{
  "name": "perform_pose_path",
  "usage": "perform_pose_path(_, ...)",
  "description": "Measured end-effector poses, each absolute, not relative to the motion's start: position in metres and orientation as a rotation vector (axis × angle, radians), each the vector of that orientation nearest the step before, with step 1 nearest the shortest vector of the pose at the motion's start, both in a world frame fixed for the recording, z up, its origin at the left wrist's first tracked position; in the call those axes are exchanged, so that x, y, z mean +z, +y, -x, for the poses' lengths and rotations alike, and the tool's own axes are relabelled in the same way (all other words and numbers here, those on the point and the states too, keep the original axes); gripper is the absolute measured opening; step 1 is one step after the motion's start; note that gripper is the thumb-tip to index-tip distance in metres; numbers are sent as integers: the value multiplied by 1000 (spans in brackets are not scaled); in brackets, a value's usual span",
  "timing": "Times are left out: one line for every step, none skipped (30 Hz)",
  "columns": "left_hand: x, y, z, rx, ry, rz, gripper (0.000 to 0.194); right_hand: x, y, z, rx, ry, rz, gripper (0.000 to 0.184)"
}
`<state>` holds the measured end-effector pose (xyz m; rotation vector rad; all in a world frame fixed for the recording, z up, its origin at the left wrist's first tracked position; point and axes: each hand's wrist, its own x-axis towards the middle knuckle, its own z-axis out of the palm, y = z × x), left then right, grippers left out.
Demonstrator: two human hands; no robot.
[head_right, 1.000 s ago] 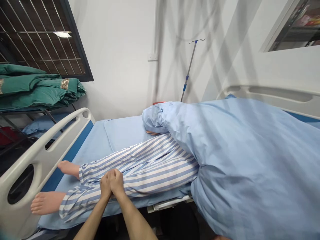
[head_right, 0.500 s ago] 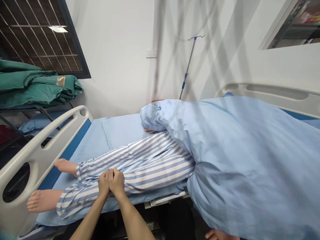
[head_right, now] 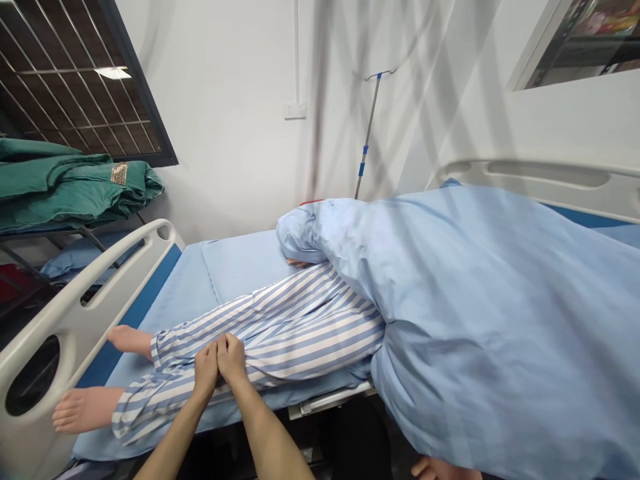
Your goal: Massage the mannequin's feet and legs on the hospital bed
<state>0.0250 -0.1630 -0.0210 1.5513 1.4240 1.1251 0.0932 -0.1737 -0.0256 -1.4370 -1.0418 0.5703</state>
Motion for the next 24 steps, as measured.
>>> perform_pose_path(-19,-163,-28,1149,1426,-1529,35,-25,-173,-94,587,-1009,1425,36)
perform_pose_path(-18,-163,-32,1174,1432,-1506,36,-25,-173,-96,604,-980,1416,37)
perform_pose_path(-18,-164,-35,1194,1439,-1491,37,-25,-174,-98,617,-962,1411,37)
perform_pose_path(-18,-165,-39,1197,1443,-1501,37,-24,-176,-101,623,-959,1411,37)
perform_pose_path(-19,-167,-42,1184,1451,-1540,36,-23,-180,-103,619,-966,1418,37)
perform_pose_path(-21,-169,-45,1156,1463,-1603,35,-23,-184,-106,609,-981,1431,37)
perform_pose_path(-24,-170,-47,1118,1483,-1679,33,-22,-189,-109,591,-999,1449,37)
perform_pose_path(-26,-172,-48,1077,1512,-1751,32,-21,-193,-112,571,-1020,1470,37)
perform_pose_path(-29,-173,-49,1038,1546,-1806,31,-19,-198,-115,554,-1044,1489,37)
perform_pose_path(-31,-174,-49,1008,1575,-1836,31,-16,-201,-118,541,-1074,1501,38)
perform_pose_path(-33,-174,-49,986,1589,-1848,32,-13,-203,-120,529,-1108,1507,39)
perform_pose_path(-34,-174,-48,967,1587,-1852,33,-9,-204,-122,519,-1146,1506,39)
perform_pose_path(-35,-174,-48,953,1579,-1852,34,-5,-204,-124,509,-1176,1501,39)
perform_pose_path(-35,-174,-47,944,1568,-1851,34,-1,-203,-125,501,-1201,1493,40)
perform_pose_path(-35,-174,-47,938,1559,-1848,35,1,-202,-126,495,-1215,1485,40)
perform_pose_path(-35,-174,-47,938,1556,-1844,35,2,-201,-126,492,-1219,1482,40)
perform_pose_path(-35,-174,-47,942,1558,-1842,35,1,-200,-127,492,-1214,1485,40)
perform_pose_path(-35,-174,-47,951,1563,-1842,35,-1,-199,-127,492,-1207,1494,40)
perform_pose_path(-35,-174,-47,964,1566,-1843,36,-5,-199,-126,488,-1203,1510,39)
perform_pose_path(-35,-175,-47,980,1565,-1844,36,-10,-199,-126,479,-1203,1531,39)
perform_pose_path(-35,-175,-47,995,1559,-1845,37,-16,-199,-125,464,-1202,1556,38)
perform_pose_path(-35,-175,-48,1007,1551,-1841,37,-20,-199,-125,448,-1199,1579,38)
perform_pose_path(-34,-175,-48,1014,1543,-1831,37,-24,-200,-124,438,-1193,1596,37)
perform_pose_path(-33,-175,-48,1017,1536,-1814,37,-27,-200,-123,436,-1183,1605,37)
